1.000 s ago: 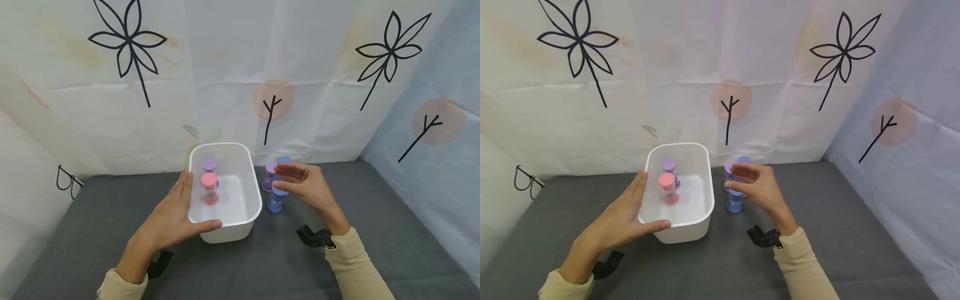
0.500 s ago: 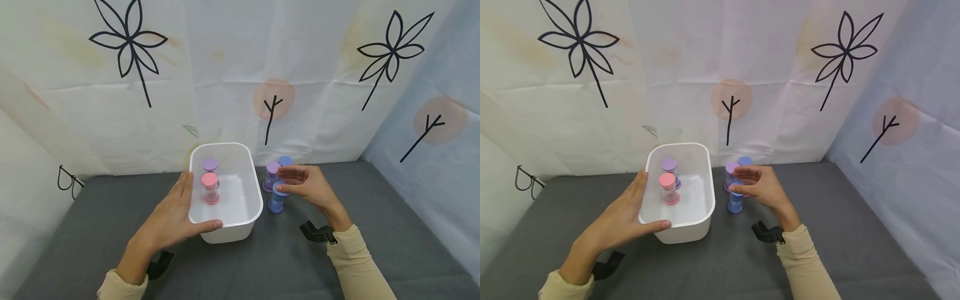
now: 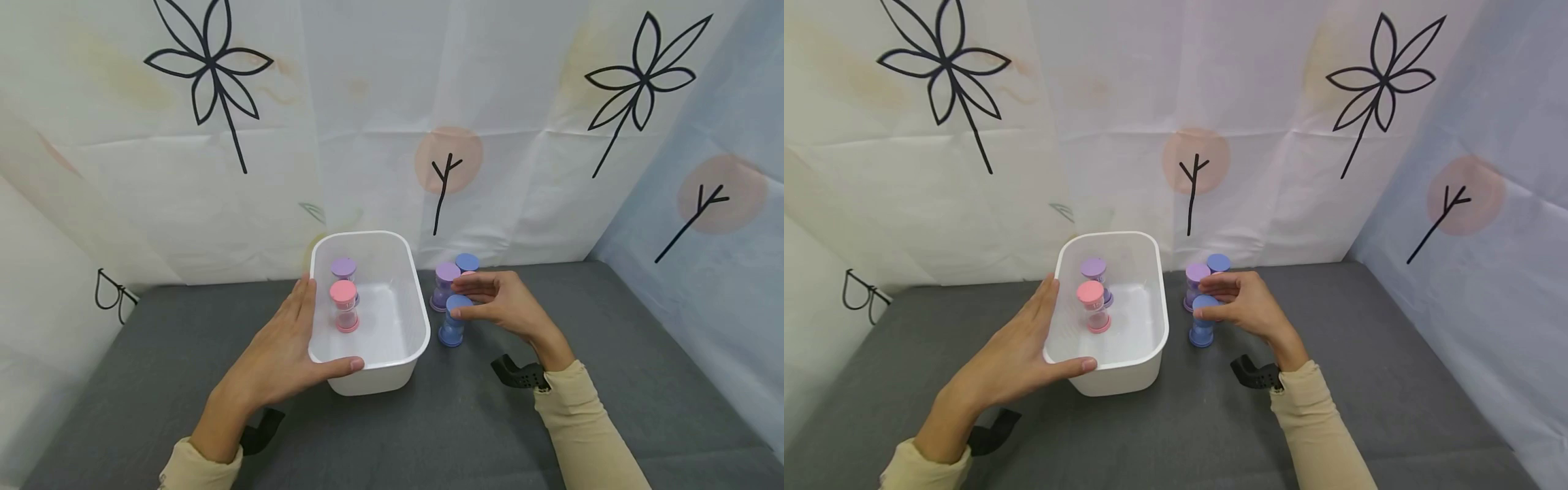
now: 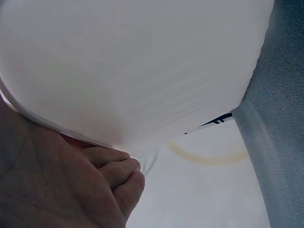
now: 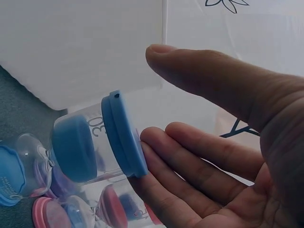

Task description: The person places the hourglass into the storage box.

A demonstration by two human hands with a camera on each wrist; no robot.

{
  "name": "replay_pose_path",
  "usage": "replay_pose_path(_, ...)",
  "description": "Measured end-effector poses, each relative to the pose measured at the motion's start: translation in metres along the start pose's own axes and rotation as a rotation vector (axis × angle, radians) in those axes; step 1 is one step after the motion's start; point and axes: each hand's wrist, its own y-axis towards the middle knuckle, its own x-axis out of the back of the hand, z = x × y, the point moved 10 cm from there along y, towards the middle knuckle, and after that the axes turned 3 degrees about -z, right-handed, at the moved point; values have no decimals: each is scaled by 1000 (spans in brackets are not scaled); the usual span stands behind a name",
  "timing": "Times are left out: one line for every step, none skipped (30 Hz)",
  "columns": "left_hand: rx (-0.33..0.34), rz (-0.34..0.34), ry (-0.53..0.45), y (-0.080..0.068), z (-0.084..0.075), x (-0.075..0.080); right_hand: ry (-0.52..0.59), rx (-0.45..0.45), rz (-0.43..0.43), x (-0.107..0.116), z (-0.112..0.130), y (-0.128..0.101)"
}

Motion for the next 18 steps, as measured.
replay_pose_path(0, 0, 0, 0, 0, 0, -7, -4, 1, 0, -1, 0)
replay_pose_path(0, -1, 0, 0, 0, 0, -11, -7, 2, 0, -1, 1)
replay_pose_path(3, 2, -1, 0, 0, 0, -15, -10, 2, 0, -2, 1)
replay_pose_path(4, 3, -2, 0, 0, 0, -19, -8, 4, 0, -2, 1)
replay_pose_path(4, 3, -3, 1, 0, 0, -22, -11, 5, -1, -3, 1)
replay_pose_path(5, 3, -2, 1, 0, 0, -26, -10, 7, -1, -3, 1)
replay_pose_path(8, 4, -1, 1, 0, 0, -32, -8, 9, -1, -2, 0)
replay_pose_path(8, 3, 0, 1, 0, 0, -47, -9, 13, -1, -2, 0)
replay_pose_path(7, 2, 3, 1, 0, 0, -64, -8, 18, -2, -2, 0)
replay_pose_path(7, 0, 6, 1, 0, 1, -83, -9, 23, -3, -3, 0)
replay_pose_path(9, 1, 7, 1, 0, 1, -103, -14, 28, -3, -3, 0)
replay_pose_path(9, 2, 8, 1, 0, 1, -131, -15, 33, -4, -3, 0)
replay_pose_path(9, 3, 9, 0, 0, 1, -159, -18, 39, -5, -4, 0)
replay_pose_path(9, 3, 10, 0, 0, 1, -185, -21, 43, -5, -5, 0)
replay_pose_path(8, 3, 11, 0, 0, 1, -203, -23, 46, -6, -5, 0)
replay_pose_path(7, 3, 12, 0, 0, 1, -221, -25, 47, -6, -5, 0)
replay_pose_path(6, 2, 13, 0, 0, 1, -240, -26, 47, -6, -6, 0)
replay_pose_path(4, 1, 15, 0, 0, 1, -257, -27, 46, -6, -6, 0)
